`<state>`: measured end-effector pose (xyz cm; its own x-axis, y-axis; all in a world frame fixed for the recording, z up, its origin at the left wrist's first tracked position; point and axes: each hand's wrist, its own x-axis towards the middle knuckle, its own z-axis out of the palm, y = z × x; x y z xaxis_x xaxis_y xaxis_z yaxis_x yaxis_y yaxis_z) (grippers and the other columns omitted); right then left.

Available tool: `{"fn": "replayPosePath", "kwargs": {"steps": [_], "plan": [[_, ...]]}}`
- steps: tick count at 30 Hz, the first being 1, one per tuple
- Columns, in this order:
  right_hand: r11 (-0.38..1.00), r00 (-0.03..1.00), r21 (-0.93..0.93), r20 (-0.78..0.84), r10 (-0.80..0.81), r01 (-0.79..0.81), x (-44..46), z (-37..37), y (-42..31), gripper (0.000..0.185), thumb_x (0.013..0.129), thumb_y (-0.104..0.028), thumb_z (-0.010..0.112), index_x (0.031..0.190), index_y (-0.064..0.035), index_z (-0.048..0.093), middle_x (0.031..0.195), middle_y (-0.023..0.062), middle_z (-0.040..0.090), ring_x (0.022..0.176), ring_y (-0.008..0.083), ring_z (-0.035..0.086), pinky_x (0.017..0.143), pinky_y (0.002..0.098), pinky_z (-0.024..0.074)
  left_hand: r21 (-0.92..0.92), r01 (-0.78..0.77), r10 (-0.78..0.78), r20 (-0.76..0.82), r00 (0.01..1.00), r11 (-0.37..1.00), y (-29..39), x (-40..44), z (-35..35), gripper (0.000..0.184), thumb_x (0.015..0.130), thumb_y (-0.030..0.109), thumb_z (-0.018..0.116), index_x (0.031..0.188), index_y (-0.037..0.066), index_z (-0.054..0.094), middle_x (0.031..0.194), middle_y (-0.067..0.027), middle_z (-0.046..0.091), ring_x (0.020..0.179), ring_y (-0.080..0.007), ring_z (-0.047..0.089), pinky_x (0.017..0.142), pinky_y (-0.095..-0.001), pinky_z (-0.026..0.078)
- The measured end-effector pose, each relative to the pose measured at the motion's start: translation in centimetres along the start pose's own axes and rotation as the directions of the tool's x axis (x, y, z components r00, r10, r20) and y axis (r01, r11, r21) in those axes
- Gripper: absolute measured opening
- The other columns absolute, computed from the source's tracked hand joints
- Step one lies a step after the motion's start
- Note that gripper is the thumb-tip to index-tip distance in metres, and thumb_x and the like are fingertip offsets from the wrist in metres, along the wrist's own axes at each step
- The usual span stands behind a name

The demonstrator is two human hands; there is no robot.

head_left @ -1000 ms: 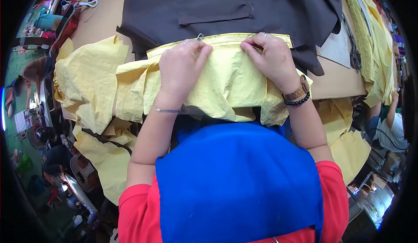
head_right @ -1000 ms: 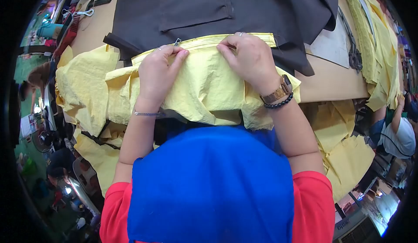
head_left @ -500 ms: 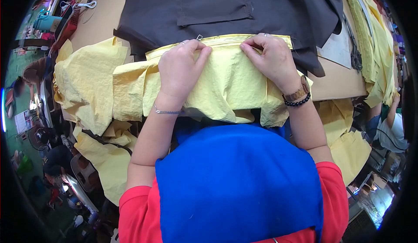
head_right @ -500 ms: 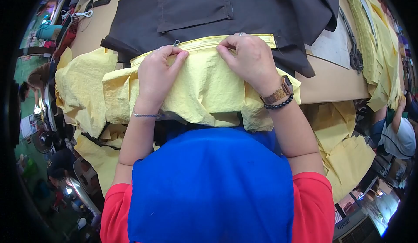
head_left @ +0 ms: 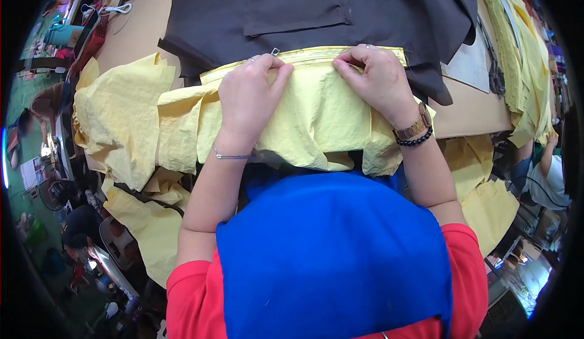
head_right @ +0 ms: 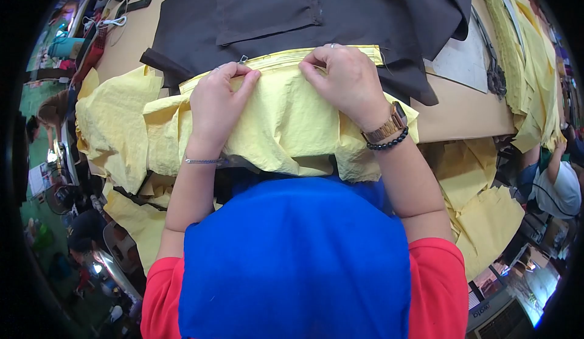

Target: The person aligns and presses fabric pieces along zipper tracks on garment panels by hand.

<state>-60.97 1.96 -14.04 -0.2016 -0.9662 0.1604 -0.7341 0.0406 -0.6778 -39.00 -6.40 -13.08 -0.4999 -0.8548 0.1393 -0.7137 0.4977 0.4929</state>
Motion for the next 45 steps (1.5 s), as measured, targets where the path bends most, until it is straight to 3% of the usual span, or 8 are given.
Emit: {"fn": "replayPosePath", "kwargs": {"steps": [11, 14, 19, 22, 23, 26, 29, 45], "plan": [[1.0, 1.0, -0.022, -0.007, -0.006, 0.005, 0.0, 0.1, 0.0, 0.019, 0.089, -0.02, 0.078, 0.093, -0.0023, 0.077, 0.083, 0.0096, 0.074, 0.068, 0.0192, 0.066, 0.064, 0.0315, 0.052, 0.001, 0.027, -0.027, 0.021, 0.999, 1.0, 0.1, 0.1, -0.2, 0.026, 0.092, 0.033, 0.074, 0.091, 0.007, 0.076, 0.088, -0.0104, 0.075, 0.081, -0.0292, 0.072, 0.071, -0.0382, 0.054], [1.0, 1.0, -0.017, 0.011, 0.016, -0.016, 0.1, 0.1, 0.0, 0.018, 0.09, -0.026, 0.072, 0.09, -0.0085, 0.078, 0.082, 0.011, 0.072, 0.078, 0.0291, 0.071, 0.072, 0.0403, 0.056, 0.01, 0.025, -0.026, 0.016, 1.0, 1.0, 0.1, 0.1, -0.1, 0.026, 0.093, 0.033, 0.073, 0.091, 0.007, 0.075, 0.087, -0.0104, 0.075, 0.08, -0.0292, 0.072, 0.071, -0.0382, 0.054], [0.999, 1.0, -0.047, -0.017, -0.011, 0.01, 0.1, 0.4, 0.1, 0.017, 0.089, -0.026, 0.072, 0.086, -0.0094, 0.075, 0.08, 0.009, 0.071, 0.077, 0.0287, 0.07, 0.07, 0.0406, 0.0558, 0.106, 0.03, -0.038, 0.08, 0.996, 0.994, 0.7, 0.2, -0.4, 0.02, 0.092, 0.03, 0.073, 0.093, 0.01, 0.075, 0.093, -0.0073, 0.074, 0.083, -0.0285, 0.07, 0.074, -0.038, 0.054], [0.997, 0.999, -0.068, -0.04, -0.036, 0.033, 0.1, 0.6, -0.1, 0.016, 0.088, -0.026, 0.072, 0.086, -0.0094, 0.073, 0.079, 0.0082, 0.071, 0.077, 0.0285, 0.07, 0.069, 0.0407, 0.0559, 0.304, -0.191, 0.227, -0.087, 0.97, 0.933, 0.9, -0.1, 0.2, 0.018, 0.091, 0.028, 0.074, 0.099, 0.012, 0.076, 0.105, -0.006, 0.071, 0.093, -0.0275, 0.068, 0.08, -0.0388, 0.053], [0.996, 0.998, -0.078, -0.046, -0.043, 0.039, 0.1, 0.7, -0.1, 0.016, 0.088, -0.025, 0.072, 0.086, -0.0094, 0.072, 0.079, 0.008, 0.071, 0.077, 0.0285, 0.07, 0.069, 0.0407, 0.056, 0.252, -0.268, 0.296, -0.083, 0.951, 0.93, 1.0, -0.3, 0.5, 0.019, 0.09, 0.027, 0.075, 0.101, 0.012, 0.075, 0.108, -0.0061, 0.07, 0.097, -0.0273, 0.067, 0.083, -0.0397, 0.053], [0.994, 0.999, -0.104, -0.034, -0.038, 0.034, -0.1, 0.8, -0.3, 0.015, 0.089, -0.024, 0.071, 0.087, -0.0095, 0.072, 0.082, 0.0077, 0.071, 0.077, 0.0289, 0.07, 0.069, 0.0404, 0.0563, 0.1, -0.453, 0.455, 0.01, 0.891, 0.886, 2.6, -1.1, 1.6, 0.033, 0.09, 0.03, 0.075, 0.113, 0.007, 0.073, 0.114, -0.0091, 0.068, 0.107, -0.0274, 0.066, 0.094, -0.0434, 0.051], [0.971, 0.993, -0.22, -0.044, -0.111, 0.099, -0.5, 0.4, -0.7, 0.014, 0.09, -0.022, 0.074, 0.092, -0.0079, 0.074, 0.085, 0.0077, 0.071, 0.075, 0.0265, 0.069, 0.068, 0.0363, 0.055, 0.151, -0.433, 0.417, 0.126, 0.9, 0.889, 3.8, -2.6, 2.1, 0.064, 0.093, 0.048, 0.068, 0.134, 0.001, 0.063, 0.13, -0.0156, 0.062, 0.12, -0.0319, 0.061, 0.101, -0.043, 0.049], [0.982, 0.997, -0.188, -0.07, 0.012, -0.025, -1.3, -2.8, 1.1, 0.014, 0.09, -0.022, 0.071, 0.09, -0.008, 0.075, 0.082, 0.0118, 0.073, 0.078, 0.0311, 0.071, 0.071, 0.0413, 0.0563, 0.181, -0.423, 0.387, 0.201, 0.9, 0.888, 4.2, -2.7, 2.3, 0.091, 0.088, 0.071, 0.06, 0.146, 0.001, 0.054, 0.135, -0.0212, 0.058, 0.125, -0.0371, 0.056, 0.105, -0.0456, 0.047]]}}
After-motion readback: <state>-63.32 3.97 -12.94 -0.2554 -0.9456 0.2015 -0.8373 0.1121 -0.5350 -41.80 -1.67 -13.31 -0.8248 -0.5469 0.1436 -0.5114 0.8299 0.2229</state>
